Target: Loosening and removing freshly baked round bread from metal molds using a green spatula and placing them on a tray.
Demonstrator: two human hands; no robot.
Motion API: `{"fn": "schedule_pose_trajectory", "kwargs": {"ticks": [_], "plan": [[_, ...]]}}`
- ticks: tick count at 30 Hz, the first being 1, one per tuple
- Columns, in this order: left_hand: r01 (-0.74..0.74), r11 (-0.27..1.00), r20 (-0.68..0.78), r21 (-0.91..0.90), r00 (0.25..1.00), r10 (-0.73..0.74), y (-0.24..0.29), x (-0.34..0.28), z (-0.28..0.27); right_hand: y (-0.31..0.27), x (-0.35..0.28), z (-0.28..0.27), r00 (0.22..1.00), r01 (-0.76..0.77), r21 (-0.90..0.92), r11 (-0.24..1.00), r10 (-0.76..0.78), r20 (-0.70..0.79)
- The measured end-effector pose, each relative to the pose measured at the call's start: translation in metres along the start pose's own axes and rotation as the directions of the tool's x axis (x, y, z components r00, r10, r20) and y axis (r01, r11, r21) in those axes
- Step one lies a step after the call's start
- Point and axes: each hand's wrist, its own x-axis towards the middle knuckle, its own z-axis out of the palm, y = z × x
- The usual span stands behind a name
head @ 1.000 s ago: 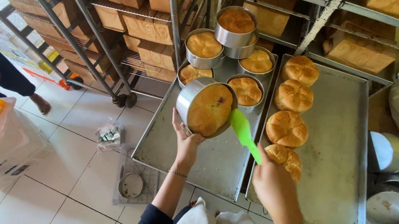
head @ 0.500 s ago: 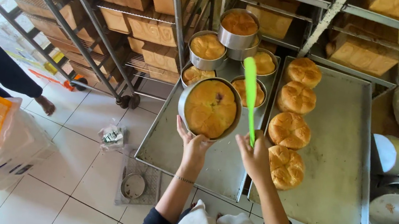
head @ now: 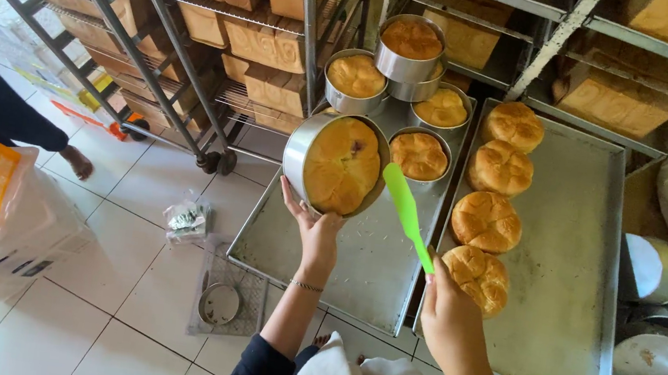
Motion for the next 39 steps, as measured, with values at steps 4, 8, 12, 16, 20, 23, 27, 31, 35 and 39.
{"fn": "schedule_pose_trajectory", "kwargs": {"ticks": [4, 8, 12, 16, 20, 23, 27, 31, 35, 39], "plan": [[0.008, 1.000, -0.007, -0.005, 1.000, -0.008, 0.003, -0.002, 0.003, 0.001, 0.006, 0.005, 0.999, -0.028, -0.062, 0.998, 0.030, 0.042], [-0.055, 0.998, 0.076, 0.012, 0.996, 0.054, 0.008, -0.007, 0.001, -0.008, 0.014, 0.001, 0.992, -0.037, -0.145, 0.989, 0.053, 0.113], [-0.181, 0.980, 0.172, 0.088, 0.971, 0.164, 0.000, -0.011, -0.004, -0.004, 0.024, 0.004, 0.980, -0.042, -0.172, 0.984, 0.073, 0.183], [-0.173, 0.976, 0.179, 0.131, 0.973, 0.148, -0.002, -0.013, -0.006, 0.008, 0.037, 0.012, 0.978, -0.006, -0.176, 0.984, 0.042, 0.206], [-0.147, 0.980, 0.204, 0.135, 0.972, 0.118, -0.008, -0.009, -0.016, 0.020, 0.049, 0.010, 0.979, 0.026, -0.175, 0.984, 0.011, 0.206], [-0.065, 0.996, 0.206, 0.068, 0.977, 0.050, -0.008, -0.008, -0.023, 0.025, 0.056, 0.005, 0.980, 0.070, -0.157, 0.985, -0.039, 0.194], [0.036, 0.983, 0.155, 0.179, 0.986, -0.064, -0.010, -0.008, -0.029, 0.010, 0.061, -0.016, 0.981, 0.126, -0.193, 0.973, -0.093, 0.170], [0.048, 0.993, 0.193, 0.106, 0.979, -0.068, -0.018, -0.005, -0.036, 0.010, 0.062, -0.015, 0.980, 0.153, -0.247, 0.957, -0.114, 0.166], [0.111, 0.969, 0.234, 0.222, 0.958, -0.164, -0.014, -0.001, -0.037, 0.010, 0.065, -0.012, 0.979, 0.192, -0.354, 0.916, -0.153, 0.134], [0.334, 0.891, 0.167, 0.307, 0.903, -0.395, -0.020, 0.005, -0.047, 0.007, 0.064, -0.015, 0.985, 0.155, -0.425, 0.892, -0.106, 0.137]]}}
